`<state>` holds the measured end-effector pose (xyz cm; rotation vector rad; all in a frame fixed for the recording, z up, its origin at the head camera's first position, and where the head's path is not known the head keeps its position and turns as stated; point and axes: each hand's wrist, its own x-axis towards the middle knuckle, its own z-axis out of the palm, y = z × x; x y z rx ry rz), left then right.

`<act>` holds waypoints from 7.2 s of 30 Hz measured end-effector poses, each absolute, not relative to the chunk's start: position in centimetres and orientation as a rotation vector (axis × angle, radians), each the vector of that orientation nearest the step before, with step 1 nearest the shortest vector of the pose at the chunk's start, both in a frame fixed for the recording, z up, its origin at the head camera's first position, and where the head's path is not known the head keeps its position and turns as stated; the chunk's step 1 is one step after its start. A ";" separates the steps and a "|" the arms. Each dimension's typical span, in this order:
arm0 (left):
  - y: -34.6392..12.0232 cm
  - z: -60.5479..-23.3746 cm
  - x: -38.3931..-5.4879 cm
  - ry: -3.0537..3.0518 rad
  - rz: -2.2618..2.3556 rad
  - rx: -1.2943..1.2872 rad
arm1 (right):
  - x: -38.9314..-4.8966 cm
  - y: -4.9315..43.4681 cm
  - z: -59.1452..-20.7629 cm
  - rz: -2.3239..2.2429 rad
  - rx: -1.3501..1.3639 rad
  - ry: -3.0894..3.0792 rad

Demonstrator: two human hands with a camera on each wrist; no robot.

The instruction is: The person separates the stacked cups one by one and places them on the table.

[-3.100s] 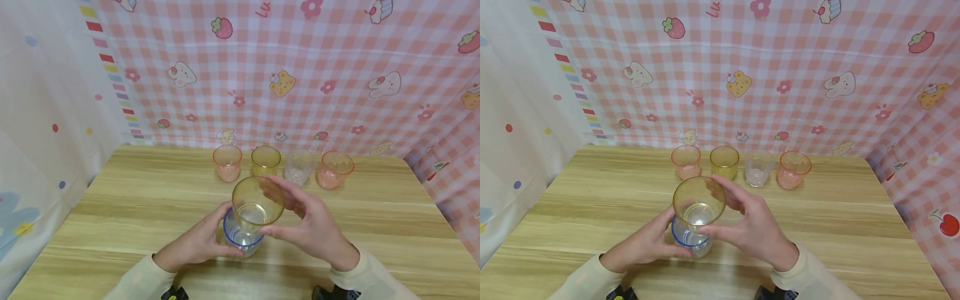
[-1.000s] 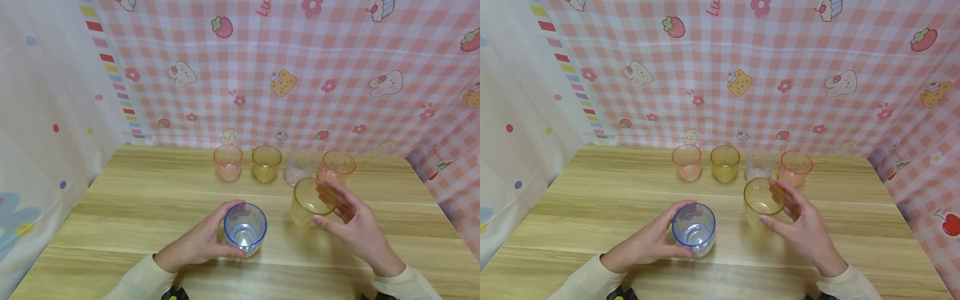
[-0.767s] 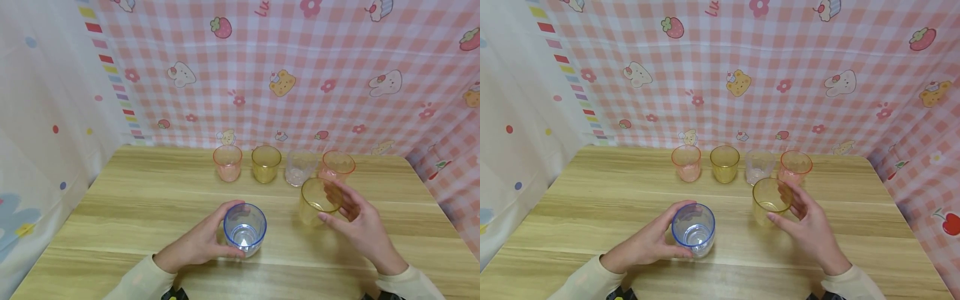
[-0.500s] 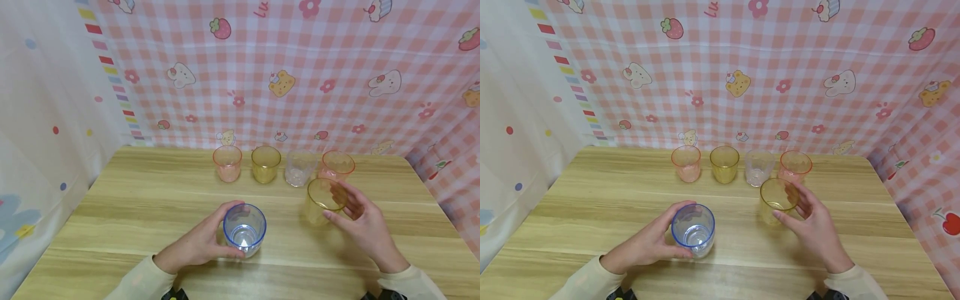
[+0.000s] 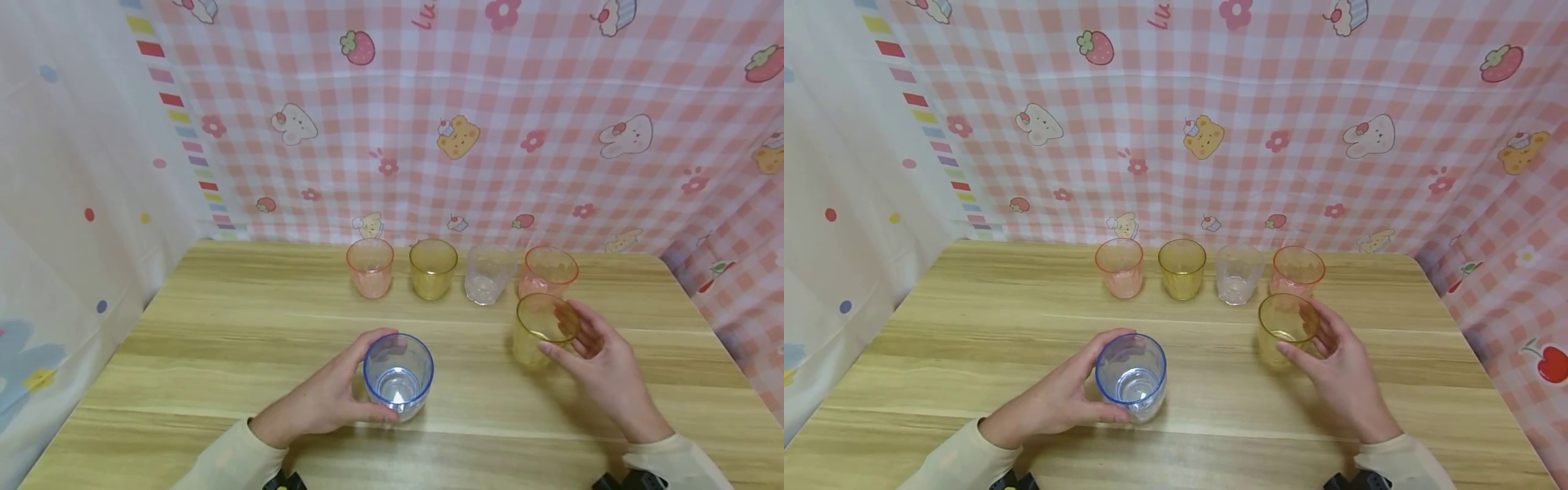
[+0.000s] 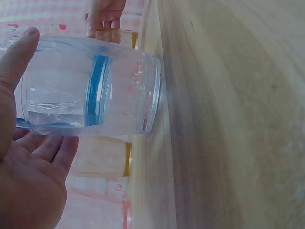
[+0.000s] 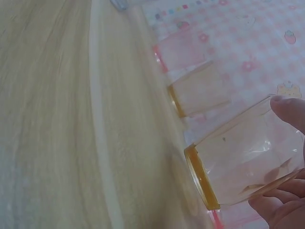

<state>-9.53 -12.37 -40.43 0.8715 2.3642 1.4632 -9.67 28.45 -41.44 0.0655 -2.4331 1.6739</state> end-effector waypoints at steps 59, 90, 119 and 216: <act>-12.6 -40.8 -9.6 2.330 1.492 0.930 | -6.8 27.7 -38.1 1.426 0.264 -2.339; -12.6 -41.2 -9.8 2.304 1.467 0.905 | -7.5 20.3 -37.3 1.622 0.850 -2.359; -12.8 -41.5 -9.8 2.336 1.424 0.877 | -7.9 14.7 -38.6 1.638 1.120 -2.484; -12.7 -41.7 -9.8 2.309 1.392 0.847 | -8.4 19.5 -35.1 1.878 0.813 -2.072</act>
